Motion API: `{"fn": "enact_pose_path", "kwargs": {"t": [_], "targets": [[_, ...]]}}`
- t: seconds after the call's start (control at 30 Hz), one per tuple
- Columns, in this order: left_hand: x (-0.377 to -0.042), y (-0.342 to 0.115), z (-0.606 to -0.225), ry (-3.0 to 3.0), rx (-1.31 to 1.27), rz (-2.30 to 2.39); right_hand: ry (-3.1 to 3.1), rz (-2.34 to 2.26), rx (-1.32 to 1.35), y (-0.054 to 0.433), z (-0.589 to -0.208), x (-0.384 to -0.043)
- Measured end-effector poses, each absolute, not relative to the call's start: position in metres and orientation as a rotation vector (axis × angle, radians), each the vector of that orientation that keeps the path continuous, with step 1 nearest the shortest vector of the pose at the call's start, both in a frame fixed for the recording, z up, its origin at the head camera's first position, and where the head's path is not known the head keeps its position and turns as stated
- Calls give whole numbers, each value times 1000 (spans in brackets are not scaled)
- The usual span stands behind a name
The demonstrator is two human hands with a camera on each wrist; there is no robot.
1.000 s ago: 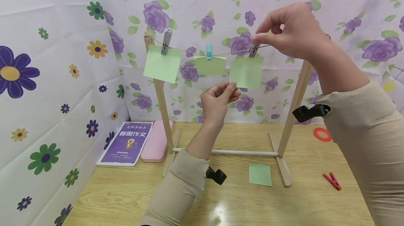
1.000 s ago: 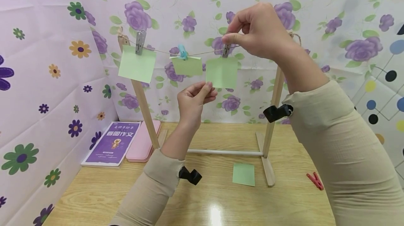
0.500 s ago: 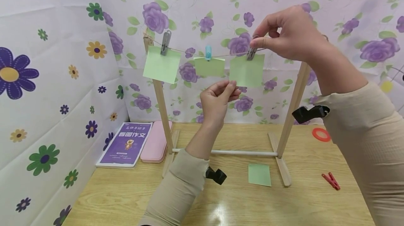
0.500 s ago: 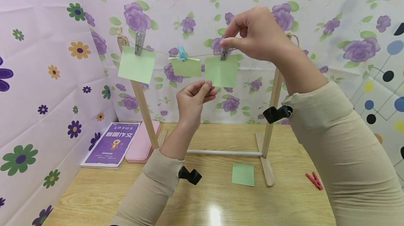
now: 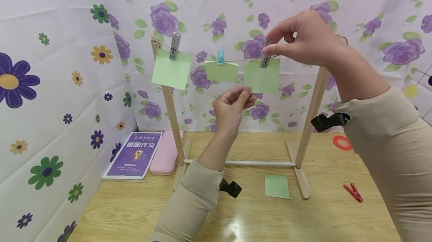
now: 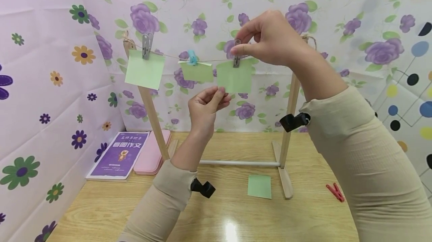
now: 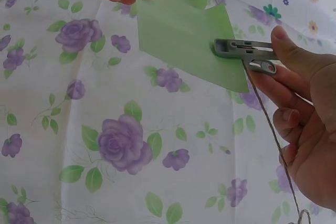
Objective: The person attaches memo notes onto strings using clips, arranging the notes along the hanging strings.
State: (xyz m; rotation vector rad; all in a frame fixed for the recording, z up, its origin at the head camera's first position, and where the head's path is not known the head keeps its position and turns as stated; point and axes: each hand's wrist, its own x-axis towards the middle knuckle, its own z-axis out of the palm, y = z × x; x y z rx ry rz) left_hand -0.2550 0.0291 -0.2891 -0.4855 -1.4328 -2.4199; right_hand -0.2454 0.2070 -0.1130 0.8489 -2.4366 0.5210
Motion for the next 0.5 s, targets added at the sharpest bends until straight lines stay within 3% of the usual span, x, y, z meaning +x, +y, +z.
{"fn": "enact_pose_path", "kwargs": {"t": [0.5], "targets": [[-259,32,-296,-1481,-509,-2409,-2486,483,802,209,-115,-247]]}}
